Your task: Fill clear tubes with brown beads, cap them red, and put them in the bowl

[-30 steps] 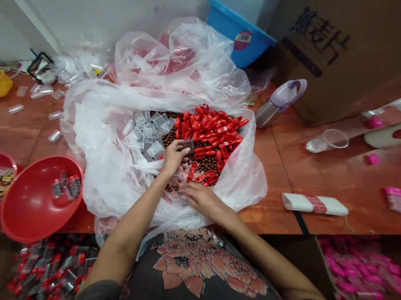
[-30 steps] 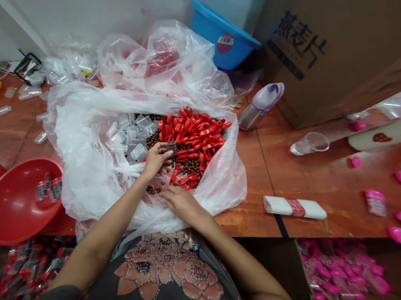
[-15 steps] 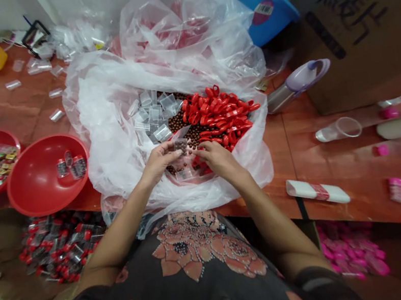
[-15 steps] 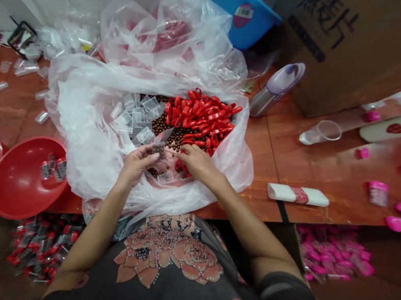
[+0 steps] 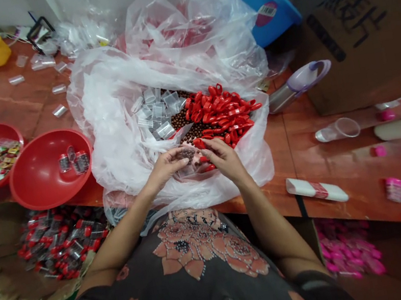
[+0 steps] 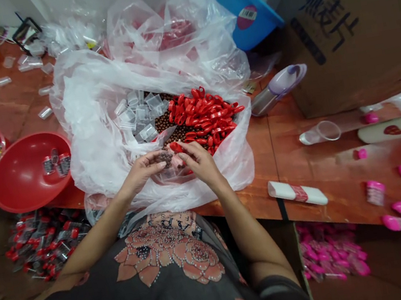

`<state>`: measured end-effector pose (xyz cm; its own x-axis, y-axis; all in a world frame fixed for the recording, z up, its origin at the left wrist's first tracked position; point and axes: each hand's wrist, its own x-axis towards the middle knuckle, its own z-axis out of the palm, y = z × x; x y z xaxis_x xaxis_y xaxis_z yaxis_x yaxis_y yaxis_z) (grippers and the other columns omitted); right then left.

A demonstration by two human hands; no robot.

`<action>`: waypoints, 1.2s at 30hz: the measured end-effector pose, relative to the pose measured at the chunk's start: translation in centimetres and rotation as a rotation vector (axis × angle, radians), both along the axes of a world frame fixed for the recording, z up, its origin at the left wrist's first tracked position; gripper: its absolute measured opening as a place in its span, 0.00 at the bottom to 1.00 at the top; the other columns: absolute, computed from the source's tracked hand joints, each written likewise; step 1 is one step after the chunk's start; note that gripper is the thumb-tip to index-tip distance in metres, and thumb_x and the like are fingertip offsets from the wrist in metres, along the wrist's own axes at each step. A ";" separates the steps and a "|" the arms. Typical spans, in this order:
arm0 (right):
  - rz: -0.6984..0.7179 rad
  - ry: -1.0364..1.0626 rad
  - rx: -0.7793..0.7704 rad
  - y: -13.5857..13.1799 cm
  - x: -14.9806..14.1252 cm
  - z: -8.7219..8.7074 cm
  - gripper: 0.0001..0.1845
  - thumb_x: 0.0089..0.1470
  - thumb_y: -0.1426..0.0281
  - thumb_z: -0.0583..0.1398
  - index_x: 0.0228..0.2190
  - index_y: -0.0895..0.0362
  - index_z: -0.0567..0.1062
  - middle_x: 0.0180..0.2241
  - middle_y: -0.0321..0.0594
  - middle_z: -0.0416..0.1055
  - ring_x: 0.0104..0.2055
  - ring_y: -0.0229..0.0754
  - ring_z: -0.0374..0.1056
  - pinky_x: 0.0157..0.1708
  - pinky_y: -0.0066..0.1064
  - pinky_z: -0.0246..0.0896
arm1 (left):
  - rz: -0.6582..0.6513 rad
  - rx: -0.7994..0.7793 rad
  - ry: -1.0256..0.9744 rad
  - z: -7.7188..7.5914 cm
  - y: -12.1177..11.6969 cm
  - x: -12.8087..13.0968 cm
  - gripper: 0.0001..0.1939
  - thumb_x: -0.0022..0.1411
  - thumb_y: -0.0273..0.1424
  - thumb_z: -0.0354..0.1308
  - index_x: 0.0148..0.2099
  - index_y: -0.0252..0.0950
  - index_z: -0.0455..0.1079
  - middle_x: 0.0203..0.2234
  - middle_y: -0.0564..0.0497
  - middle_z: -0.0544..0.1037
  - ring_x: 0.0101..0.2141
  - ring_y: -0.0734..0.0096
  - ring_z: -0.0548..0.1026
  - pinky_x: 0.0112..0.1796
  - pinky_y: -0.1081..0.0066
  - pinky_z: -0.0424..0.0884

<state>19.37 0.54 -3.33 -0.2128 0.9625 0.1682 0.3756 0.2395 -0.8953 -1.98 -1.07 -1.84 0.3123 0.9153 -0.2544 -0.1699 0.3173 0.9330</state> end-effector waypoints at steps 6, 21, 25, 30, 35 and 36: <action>0.136 -0.032 0.077 -1.0 0.2 1.5 0.21 0.64 0.66 0.55 0.57 0.44 0.71 0.43 0.39 0.73 0.44 0.41 0.70 0.47 0.37 0.68 | -0.040 0.095 0.076 0.0 0.0 0.3 0.24 0.54 0.34 0.66 0.54 0.35 0.75 0.50 0.44 0.79 0.48 0.64 0.77 0.54 0.60 0.69; 0.112 -0.006 0.144 -1.9 0.6 0.9 0.20 0.64 0.68 0.56 0.56 0.41 0.72 0.41 0.38 0.74 0.44 0.40 0.72 0.44 0.35 0.71 | -0.152 0.262 0.180 0.0 0.5 0.2 0.20 0.57 0.36 0.65 0.52 0.39 0.77 0.49 0.46 0.80 0.52 0.61 0.74 0.56 0.58 0.67; 0.145 -0.082 0.202 -1.8 1.0 0.6 0.21 0.65 0.69 0.54 0.57 0.41 0.71 0.44 0.38 0.74 0.45 0.41 0.72 0.46 0.37 0.71 | -0.153 0.269 0.203 0.4 0.7 0.1 0.17 0.56 0.35 0.65 0.49 0.40 0.79 0.45 0.47 0.81 0.50 0.61 0.75 0.54 0.59 0.68; 0.213 -0.145 0.175 -2.2 0.5 0.3 0.22 0.64 0.69 0.54 0.57 0.41 0.70 0.46 0.40 0.72 0.48 0.43 0.70 0.49 0.41 0.69 | -0.149 0.194 0.157 0.0 0.2 0.7 0.26 0.56 0.37 0.65 0.57 0.40 0.74 0.40 0.47 0.80 0.40 0.67 0.77 0.44 0.66 0.72; 0.031 0.131 -0.115 -2.3 -0.5 -0.1 0.20 0.59 0.59 0.60 0.52 0.48 0.72 0.40 0.39 0.73 0.37 0.40 0.72 0.37 0.36 0.73 | -0.054 0.175 0.095 -0.3 -0.4 1.5 0.30 0.57 0.38 0.64 0.61 0.39 0.69 0.46 0.46 0.79 0.38 0.70 0.77 0.42 0.69 0.73; -0.001 0.203 -0.228 -2.3 -0.5 -0.1 0.20 0.57 0.57 0.62 0.49 0.50 0.72 0.35 0.37 0.73 0.31 0.38 0.72 0.31 0.32 0.72 | -0.039 0.196 0.102 -0.3 -0.4 1.5 0.27 0.57 0.38 0.64 0.59 0.39 0.71 0.47 0.46 0.78 0.40 0.69 0.77 0.44 0.69 0.73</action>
<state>18.89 -1.73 -3.41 -0.1955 0.9806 -0.0134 0.1841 0.0233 -0.9826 -0.43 -1.50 -2.12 0.3301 0.9381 -0.1050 -0.0625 0.1327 0.9892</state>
